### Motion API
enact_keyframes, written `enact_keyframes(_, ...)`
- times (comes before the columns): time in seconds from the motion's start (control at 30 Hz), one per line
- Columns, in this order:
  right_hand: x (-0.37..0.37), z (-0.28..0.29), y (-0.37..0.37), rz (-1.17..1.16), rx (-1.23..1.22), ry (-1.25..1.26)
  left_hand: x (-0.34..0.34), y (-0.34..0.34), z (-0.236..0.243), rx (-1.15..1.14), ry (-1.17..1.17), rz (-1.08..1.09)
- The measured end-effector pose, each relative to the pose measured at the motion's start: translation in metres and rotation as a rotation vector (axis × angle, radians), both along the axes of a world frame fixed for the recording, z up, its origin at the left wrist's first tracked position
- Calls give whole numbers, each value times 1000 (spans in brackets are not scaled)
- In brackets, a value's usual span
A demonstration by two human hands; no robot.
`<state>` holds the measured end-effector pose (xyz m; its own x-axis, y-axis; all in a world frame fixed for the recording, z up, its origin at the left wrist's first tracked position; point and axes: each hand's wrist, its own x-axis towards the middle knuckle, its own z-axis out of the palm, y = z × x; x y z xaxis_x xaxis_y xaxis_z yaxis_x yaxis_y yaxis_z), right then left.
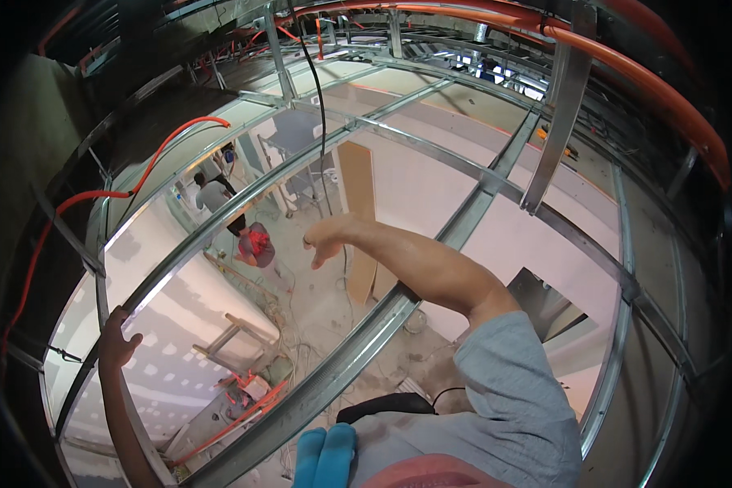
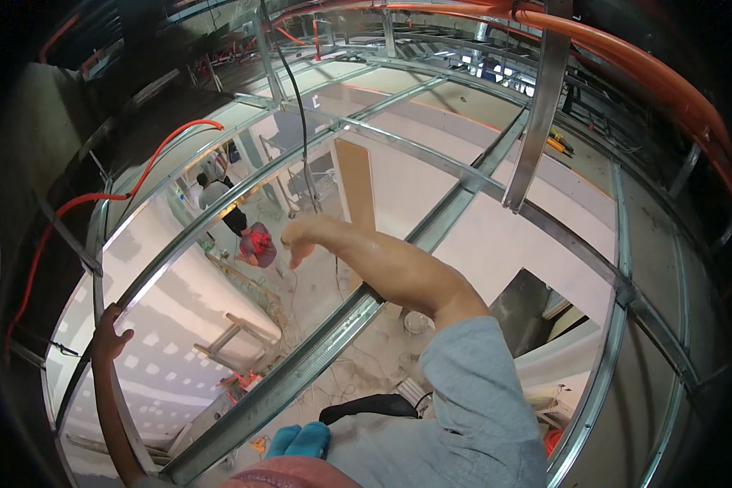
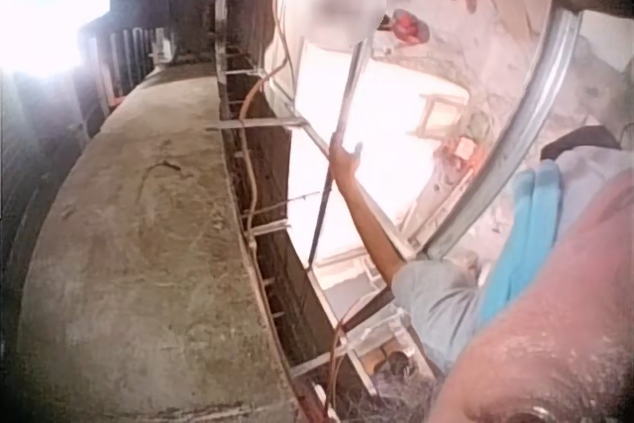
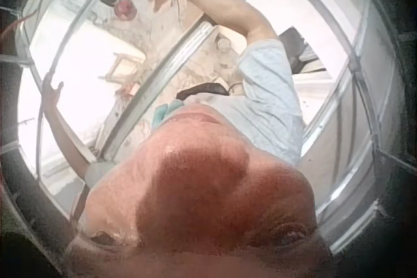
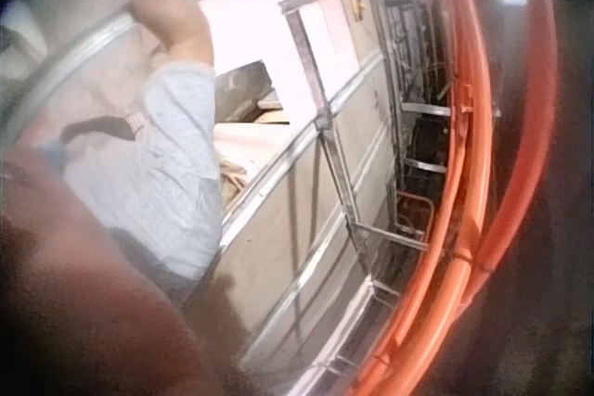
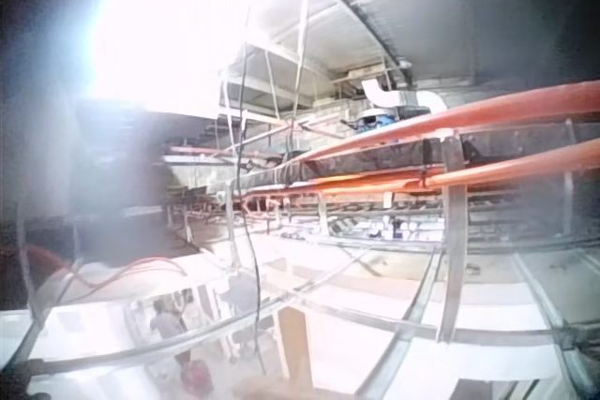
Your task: The person holds onto a metal ceiling frame while gesturing toward people below by hand, then steps down and adjusts their belt.
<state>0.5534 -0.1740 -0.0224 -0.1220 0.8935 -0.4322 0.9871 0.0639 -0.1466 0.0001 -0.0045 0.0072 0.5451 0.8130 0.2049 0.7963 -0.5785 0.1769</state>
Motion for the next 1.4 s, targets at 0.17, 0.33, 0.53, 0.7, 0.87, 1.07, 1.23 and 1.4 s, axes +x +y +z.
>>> enact_keyframes(0.17, 0, -1, 2, -23, -14, -10, 0, 5, -2, 22, -13, -29)
enact_keyframes(0.33, -5, 6, -3, -3, -28, -42, 0, 2, -2, 42, -8, -31)
enact_keyframes(0.53, -3, 5, -3, 19, -31, -50, -2, 4, -6, 25, -47, -26)
enact_keyframes(0.7, -1, 1, -1, -12, -23, -33, -8, 9, -6, 9, -10, -18)
enact_keyframes(0.87, 4, -8, 3, -3, -56, -12, 3, 3, -1, -49, -2, -6)
enact_keyframes(1.07, 6, -10, 8, -27, -49, -80, 2, 7, -1, -70, 25, -12)
enact_keyframes(1.23, -1, 3, 5, 8, -52, -70, -17, 15, -10, 2, -37, -48)
enact_keyframes(1.4, 12, -18, 13, 4, 6, -45, 1, 8, -4, -32, -23, -47)
